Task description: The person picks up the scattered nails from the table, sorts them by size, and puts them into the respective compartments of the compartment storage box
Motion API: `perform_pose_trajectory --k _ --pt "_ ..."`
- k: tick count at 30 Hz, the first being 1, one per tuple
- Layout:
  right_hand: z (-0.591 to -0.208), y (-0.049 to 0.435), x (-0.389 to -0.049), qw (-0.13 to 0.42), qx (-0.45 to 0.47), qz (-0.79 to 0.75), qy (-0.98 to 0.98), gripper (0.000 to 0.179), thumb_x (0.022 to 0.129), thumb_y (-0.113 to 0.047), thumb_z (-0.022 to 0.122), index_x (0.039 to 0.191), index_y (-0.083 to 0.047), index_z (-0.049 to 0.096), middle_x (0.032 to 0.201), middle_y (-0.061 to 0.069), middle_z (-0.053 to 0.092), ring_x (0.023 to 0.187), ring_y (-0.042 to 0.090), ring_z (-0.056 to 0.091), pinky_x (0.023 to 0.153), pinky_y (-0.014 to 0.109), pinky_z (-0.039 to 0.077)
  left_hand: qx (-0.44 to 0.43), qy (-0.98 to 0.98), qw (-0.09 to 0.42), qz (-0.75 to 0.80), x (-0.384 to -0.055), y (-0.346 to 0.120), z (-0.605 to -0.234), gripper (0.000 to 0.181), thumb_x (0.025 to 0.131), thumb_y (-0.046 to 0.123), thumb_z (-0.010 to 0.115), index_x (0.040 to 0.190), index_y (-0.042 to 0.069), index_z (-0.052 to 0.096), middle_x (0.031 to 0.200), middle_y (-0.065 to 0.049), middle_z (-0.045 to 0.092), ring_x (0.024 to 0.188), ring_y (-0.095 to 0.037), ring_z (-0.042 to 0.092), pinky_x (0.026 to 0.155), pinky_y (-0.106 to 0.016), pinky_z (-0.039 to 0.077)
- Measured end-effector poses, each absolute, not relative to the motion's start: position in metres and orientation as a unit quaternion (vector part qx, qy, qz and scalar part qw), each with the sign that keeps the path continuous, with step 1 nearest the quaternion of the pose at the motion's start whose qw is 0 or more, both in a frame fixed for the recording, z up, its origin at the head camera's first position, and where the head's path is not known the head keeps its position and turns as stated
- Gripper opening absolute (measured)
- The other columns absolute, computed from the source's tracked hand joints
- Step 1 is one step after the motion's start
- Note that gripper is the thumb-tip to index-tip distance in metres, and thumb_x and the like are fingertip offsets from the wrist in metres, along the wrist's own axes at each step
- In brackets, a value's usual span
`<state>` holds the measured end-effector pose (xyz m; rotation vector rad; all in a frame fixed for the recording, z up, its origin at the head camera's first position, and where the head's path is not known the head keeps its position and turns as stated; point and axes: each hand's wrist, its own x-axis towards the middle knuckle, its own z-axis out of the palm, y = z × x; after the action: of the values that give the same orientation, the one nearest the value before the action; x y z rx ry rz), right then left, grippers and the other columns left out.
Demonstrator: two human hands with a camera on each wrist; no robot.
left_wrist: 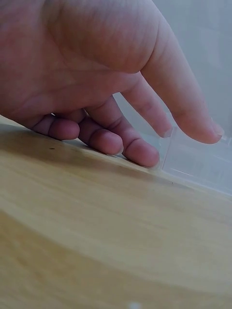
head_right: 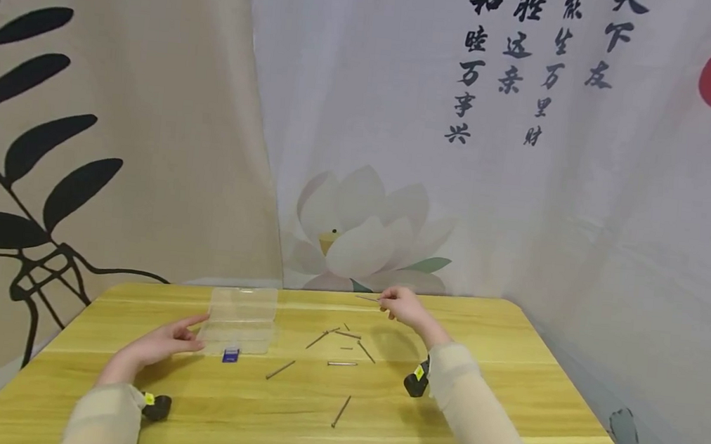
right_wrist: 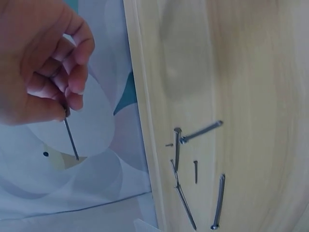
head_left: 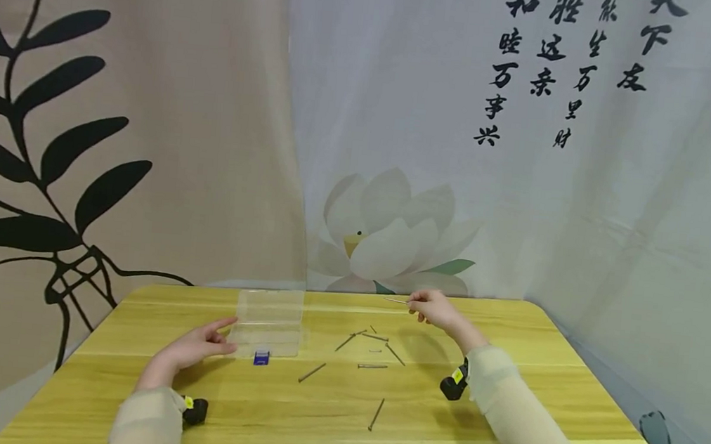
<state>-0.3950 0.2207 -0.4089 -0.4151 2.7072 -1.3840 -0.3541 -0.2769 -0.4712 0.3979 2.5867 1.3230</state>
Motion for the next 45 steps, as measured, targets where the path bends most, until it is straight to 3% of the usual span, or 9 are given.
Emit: perform_pose_trajectory --k 5,11,16,22,30,32,34,39,45 --pt "-0.414 0.202 -0.400 0.037 -0.148 -0.455 0.877 0.021 0.101 -0.010 0.048 0.109 0.003 0.061 0.097 0.021 0.062 0.067 0.022 0.052 0.064 0.037 0.044 0.134 0.878 0.096 0.449 -0.353 -0.279 -0.468 0.074 0.092 0.026 0.067 0.151 0.002 0.028 0.100 -0.011 0.051 0.090 -0.023 0.045 0.078 -0.038 0.037" --pt "-0.426 0.179 -0.402 0.040 -0.162 -0.466 0.869 0.021 0.101 -0.009 0.048 0.110 0.006 0.060 0.093 0.020 0.061 0.069 0.030 0.053 0.068 0.046 0.045 0.145 0.875 0.098 0.452 -0.353 -0.279 -0.471 0.075 0.092 0.026 0.067 0.151 0.000 0.028 0.098 -0.010 0.051 0.088 -0.022 0.045 0.076 -0.036 0.038" --pt "-0.432 0.161 -0.406 0.037 -0.178 -0.477 0.860 0.025 0.102 -0.010 0.049 0.114 0.008 0.059 0.093 0.020 0.062 0.068 0.023 0.052 0.071 0.048 0.046 0.142 0.877 0.093 0.450 -0.353 -0.278 -0.472 0.074 0.092 0.024 0.068 0.150 0.000 0.029 0.097 -0.010 0.052 0.088 -0.022 0.045 0.076 -0.037 0.037" --pt "-0.436 0.140 -0.413 0.035 -0.205 -0.482 0.851 0.024 0.101 -0.009 0.049 0.113 0.010 0.058 0.090 0.018 0.062 0.067 0.025 0.051 0.072 0.053 0.046 0.136 0.883 0.089 0.440 -0.352 -0.278 -0.470 0.072 0.093 0.025 0.067 0.151 0.002 0.030 0.101 -0.010 0.053 0.093 -0.023 0.047 0.082 -0.040 0.037" --pt "-0.439 0.116 -0.418 0.039 -0.213 -0.486 0.847 0.020 0.101 -0.010 0.051 0.110 0.004 0.061 0.087 0.012 0.062 0.066 0.019 0.050 0.074 0.056 0.045 0.125 0.877 0.097 0.453 -0.352 -0.279 -0.472 0.074 0.092 0.027 0.068 0.151 0.004 0.030 0.103 -0.010 0.053 0.094 -0.022 0.046 0.080 -0.038 0.037" --pt "-0.439 0.111 -0.418 0.040 -0.219 -0.485 0.846 0.021 0.101 -0.010 0.050 0.111 0.005 0.061 0.087 0.011 0.062 0.067 0.018 0.050 0.075 0.055 0.045 0.125 0.878 0.095 0.453 -0.352 -0.278 -0.473 0.074 0.092 0.027 0.068 0.151 0.003 0.030 0.103 -0.009 0.053 0.094 -0.022 0.046 0.080 -0.039 0.037" --pt "-0.436 0.106 -0.414 0.040 -0.223 -0.487 0.844 0.022 0.101 -0.009 0.050 0.112 0.007 0.061 0.090 0.012 0.062 0.071 0.025 0.053 0.077 0.055 0.045 0.129 0.876 0.095 0.455 -0.352 -0.278 -0.474 0.074 0.092 0.026 0.068 0.151 0.002 0.030 0.102 -0.009 0.053 0.093 -0.023 0.047 0.081 -0.039 0.037" --pt "-0.446 0.096 -0.418 0.033 -0.223 -0.487 0.844 0.024 0.100 -0.010 0.053 0.113 0.008 0.062 0.102 0.016 0.063 0.094 0.038 0.057 0.079 0.048 0.048 0.136 0.876 0.099 0.453 -0.353 -0.279 -0.474 0.074 0.093 0.027 0.067 0.151 0.002 0.028 0.100 -0.008 0.053 0.091 -0.020 0.046 0.079 -0.037 0.036" --pt "-0.451 0.083 -0.423 0.020 -0.214 -0.483 0.849 0.024 0.099 -0.014 0.055 0.112 0.005 0.064 0.108 0.014 0.064 0.098 0.025 0.059 0.082 0.040 0.048 0.141 0.877 0.096 0.449 -0.353 -0.279 -0.473 0.074 0.093 0.028 0.066 0.151 0.001 0.029 0.099 -0.009 0.052 0.090 -0.021 0.046 0.078 -0.038 0.037"
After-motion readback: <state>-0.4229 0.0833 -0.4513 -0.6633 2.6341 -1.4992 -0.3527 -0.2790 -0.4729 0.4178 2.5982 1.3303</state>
